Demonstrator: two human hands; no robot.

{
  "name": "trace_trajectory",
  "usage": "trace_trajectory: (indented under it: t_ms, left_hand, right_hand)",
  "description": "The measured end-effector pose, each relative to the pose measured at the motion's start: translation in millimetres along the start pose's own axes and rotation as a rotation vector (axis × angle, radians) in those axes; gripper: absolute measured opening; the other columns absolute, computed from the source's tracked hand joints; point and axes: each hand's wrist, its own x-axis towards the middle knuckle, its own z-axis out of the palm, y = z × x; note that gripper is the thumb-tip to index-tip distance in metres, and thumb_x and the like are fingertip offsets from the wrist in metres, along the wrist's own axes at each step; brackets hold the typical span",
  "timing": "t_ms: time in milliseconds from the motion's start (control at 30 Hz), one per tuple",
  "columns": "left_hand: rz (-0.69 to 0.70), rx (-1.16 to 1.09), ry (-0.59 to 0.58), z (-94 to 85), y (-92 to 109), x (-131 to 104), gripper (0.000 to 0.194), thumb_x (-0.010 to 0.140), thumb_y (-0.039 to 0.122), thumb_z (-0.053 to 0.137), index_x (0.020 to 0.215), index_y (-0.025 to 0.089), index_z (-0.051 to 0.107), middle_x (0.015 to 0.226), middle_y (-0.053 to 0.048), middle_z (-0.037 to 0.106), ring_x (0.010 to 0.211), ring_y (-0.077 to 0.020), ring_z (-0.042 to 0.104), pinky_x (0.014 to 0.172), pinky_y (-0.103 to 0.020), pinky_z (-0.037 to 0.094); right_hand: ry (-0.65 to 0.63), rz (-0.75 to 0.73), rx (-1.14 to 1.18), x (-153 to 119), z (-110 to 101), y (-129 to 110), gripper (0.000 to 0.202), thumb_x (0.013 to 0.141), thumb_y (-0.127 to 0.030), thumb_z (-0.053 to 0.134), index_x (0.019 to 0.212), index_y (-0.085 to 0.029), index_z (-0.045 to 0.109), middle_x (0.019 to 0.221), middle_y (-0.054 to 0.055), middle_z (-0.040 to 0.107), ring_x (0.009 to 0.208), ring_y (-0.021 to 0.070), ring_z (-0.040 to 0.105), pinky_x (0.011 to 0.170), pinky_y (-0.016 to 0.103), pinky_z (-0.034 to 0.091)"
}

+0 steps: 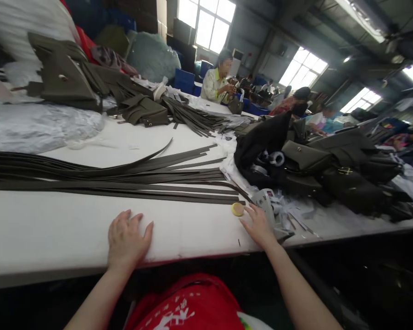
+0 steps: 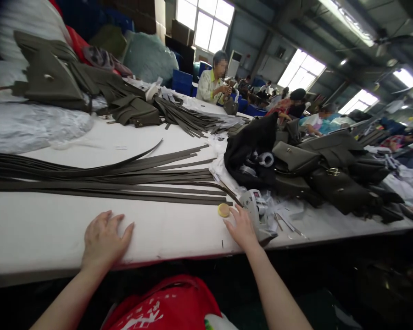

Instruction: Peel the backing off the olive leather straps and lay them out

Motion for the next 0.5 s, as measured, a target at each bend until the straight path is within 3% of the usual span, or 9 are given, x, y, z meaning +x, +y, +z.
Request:
trace_trajectory:
  t_ms: [100,267,433,500]
  left_hand:
    - [0.005,0.002,0.017,-2.4,1,0,0.055,0.088,0.044,0.039,0.113,0.003,0.066,0.131,-0.026,0.047,0.128,-0.0362,0.039,0.111,-0.050,0.029]
    - [0.009,0.006,0.041,-1.7,0,0,0.050,0.088,0.042,0.041,0.111,0.006,0.067,0.129,-0.025,0.050,0.125,-0.0358,0.042,0.106,-0.053,0.034]
    - [0.010,0.024,0.051,-0.4,-1,-1,0.047,0.088,0.040,0.044,0.112,0.006,0.066,0.129,-0.024,0.051,0.126,-0.0344,0.042,0.108,-0.051,0.034]
    - [0.013,0.028,0.040,-0.4,-2,-1,0.048,0.088,0.040,0.044,0.113,0.005,0.066,0.130,-0.024,0.051,0.127,-0.0353,0.041,0.108,-0.051,0.035]
  right_hand:
    - [-0.061,0.022,-0.148,6,19,-11,0.054,0.091,-0.045,0.050,0.137,-0.018,0.053,0.151,0.016,0.040,0.139,0.0323,0.035,0.111,0.049,0.032]
    - [-0.096,0.027,-0.239,13,34,-18,0.050,0.094,-0.037,0.045,0.137,-0.014,0.054,0.147,0.015,0.046,0.140,0.0302,0.033,0.112,0.044,0.030]
    - [-0.116,-0.006,-0.222,24,22,-19,0.042,0.092,-0.037,0.049,0.125,-0.014,0.064,0.141,0.016,0.053,0.137,0.0302,0.037,0.112,0.042,0.030]
    - [-0.150,-0.009,-0.194,37,13,-20,0.037,0.093,-0.038,0.049,0.114,-0.016,0.070,0.136,0.015,0.058,0.131,0.0291,0.045,0.109,0.039,0.034]
